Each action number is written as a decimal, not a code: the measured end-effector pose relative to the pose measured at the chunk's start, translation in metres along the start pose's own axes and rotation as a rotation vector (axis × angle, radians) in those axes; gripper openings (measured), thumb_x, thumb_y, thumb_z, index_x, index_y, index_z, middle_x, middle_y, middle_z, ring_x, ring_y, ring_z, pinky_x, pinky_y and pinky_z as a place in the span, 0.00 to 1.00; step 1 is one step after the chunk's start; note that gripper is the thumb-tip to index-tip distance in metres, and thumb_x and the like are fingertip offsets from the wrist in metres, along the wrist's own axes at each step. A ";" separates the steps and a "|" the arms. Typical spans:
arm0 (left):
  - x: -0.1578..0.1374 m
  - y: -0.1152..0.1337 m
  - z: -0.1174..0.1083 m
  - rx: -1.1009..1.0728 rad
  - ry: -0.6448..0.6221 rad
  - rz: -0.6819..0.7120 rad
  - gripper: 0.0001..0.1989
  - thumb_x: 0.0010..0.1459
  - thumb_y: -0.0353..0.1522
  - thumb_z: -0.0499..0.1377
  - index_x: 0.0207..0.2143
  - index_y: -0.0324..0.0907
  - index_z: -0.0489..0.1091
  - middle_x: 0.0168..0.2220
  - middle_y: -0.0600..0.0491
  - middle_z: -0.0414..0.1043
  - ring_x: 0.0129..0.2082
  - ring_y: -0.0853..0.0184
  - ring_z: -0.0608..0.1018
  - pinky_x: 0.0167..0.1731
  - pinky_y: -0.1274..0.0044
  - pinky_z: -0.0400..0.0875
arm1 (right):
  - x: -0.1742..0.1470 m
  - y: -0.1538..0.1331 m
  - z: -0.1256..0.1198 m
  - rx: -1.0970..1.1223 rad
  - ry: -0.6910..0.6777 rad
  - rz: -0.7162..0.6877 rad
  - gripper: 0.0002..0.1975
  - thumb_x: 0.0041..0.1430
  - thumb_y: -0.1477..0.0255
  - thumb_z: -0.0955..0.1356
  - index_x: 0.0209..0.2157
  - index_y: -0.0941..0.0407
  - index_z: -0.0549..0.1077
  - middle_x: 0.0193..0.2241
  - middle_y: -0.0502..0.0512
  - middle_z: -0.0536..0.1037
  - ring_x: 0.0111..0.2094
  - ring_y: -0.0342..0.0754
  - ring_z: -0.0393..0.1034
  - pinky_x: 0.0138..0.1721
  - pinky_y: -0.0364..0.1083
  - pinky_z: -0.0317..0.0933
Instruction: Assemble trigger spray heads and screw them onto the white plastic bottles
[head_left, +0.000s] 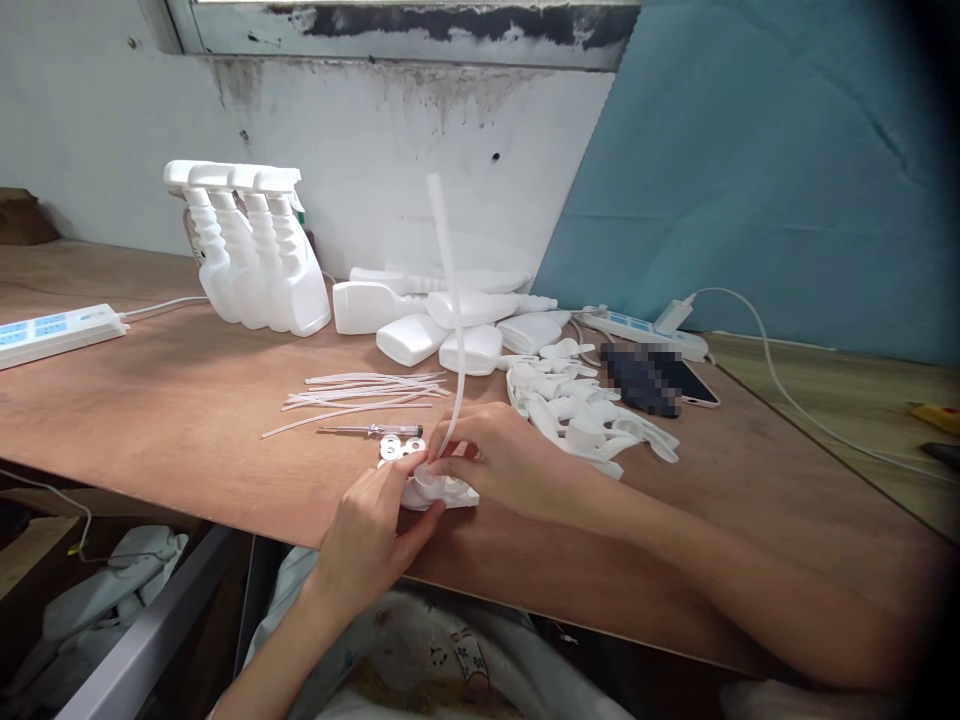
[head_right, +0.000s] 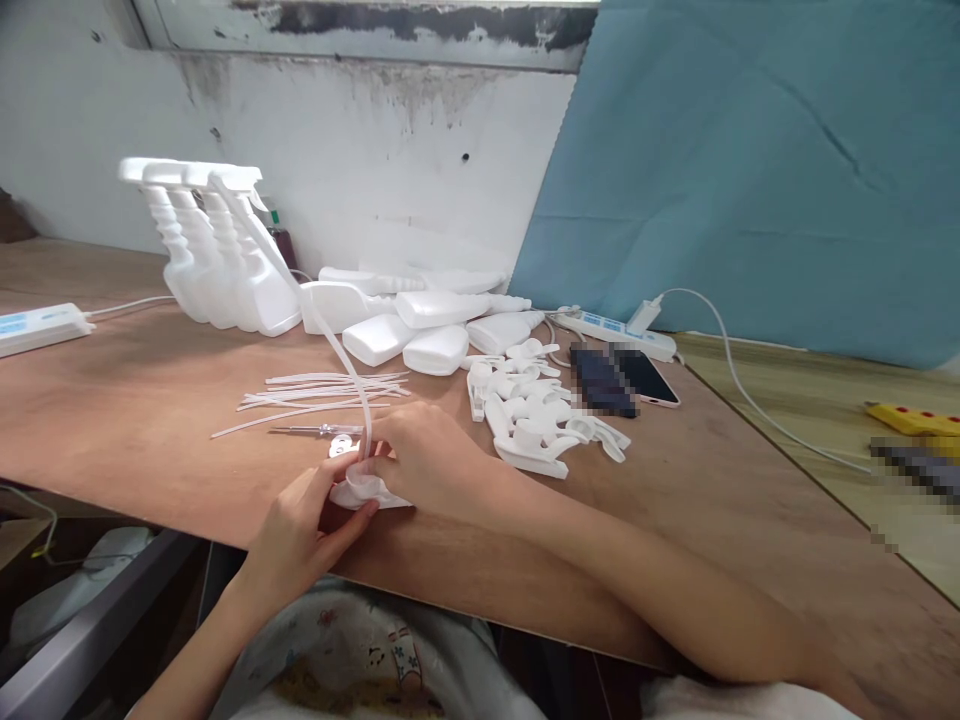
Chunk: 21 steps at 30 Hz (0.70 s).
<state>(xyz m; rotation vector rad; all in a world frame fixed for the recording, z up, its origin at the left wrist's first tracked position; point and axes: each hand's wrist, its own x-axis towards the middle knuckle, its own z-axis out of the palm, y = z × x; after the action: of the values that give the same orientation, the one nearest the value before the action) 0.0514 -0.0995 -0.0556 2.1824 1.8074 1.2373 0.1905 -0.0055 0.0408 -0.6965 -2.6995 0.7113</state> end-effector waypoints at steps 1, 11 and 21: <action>0.000 0.000 0.000 0.001 0.003 -0.003 0.19 0.57 0.33 0.55 0.50 0.43 0.57 0.41 0.49 0.72 0.39 0.63 0.75 0.37 0.75 0.69 | 0.000 0.000 0.001 -0.015 0.012 -0.003 0.07 0.50 0.82 0.65 0.26 0.59 0.75 0.27 0.53 0.76 0.27 0.42 0.68 0.30 0.40 0.59; -0.001 -0.001 -0.001 -0.048 0.023 0.010 0.18 0.56 0.34 0.57 0.49 0.43 0.59 0.38 0.51 0.73 0.37 0.65 0.75 0.34 0.76 0.69 | -0.004 -0.002 0.009 -0.053 0.095 -0.110 0.10 0.46 0.87 0.63 0.23 0.60 0.71 0.27 0.51 0.73 0.28 0.41 0.65 0.29 0.40 0.56; 0.002 0.003 -0.005 -0.104 -0.036 -0.074 0.14 0.56 0.36 0.57 0.45 0.45 0.61 0.36 0.52 0.72 0.37 0.64 0.75 0.35 0.75 0.69 | -0.009 0.005 0.020 -0.134 0.185 -0.271 0.10 0.51 0.86 0.61 0.24 0.59 0.68 0.25 0.51 0.70 0.26 0.42 0.62 0.28 0.41 0.56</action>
<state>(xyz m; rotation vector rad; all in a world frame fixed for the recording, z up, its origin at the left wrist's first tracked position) 0.0508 -0.1012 -0.0499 2.0505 1.7523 1.2391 0.1931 -0.0145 0.0201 -0.3905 -2.6163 0.3833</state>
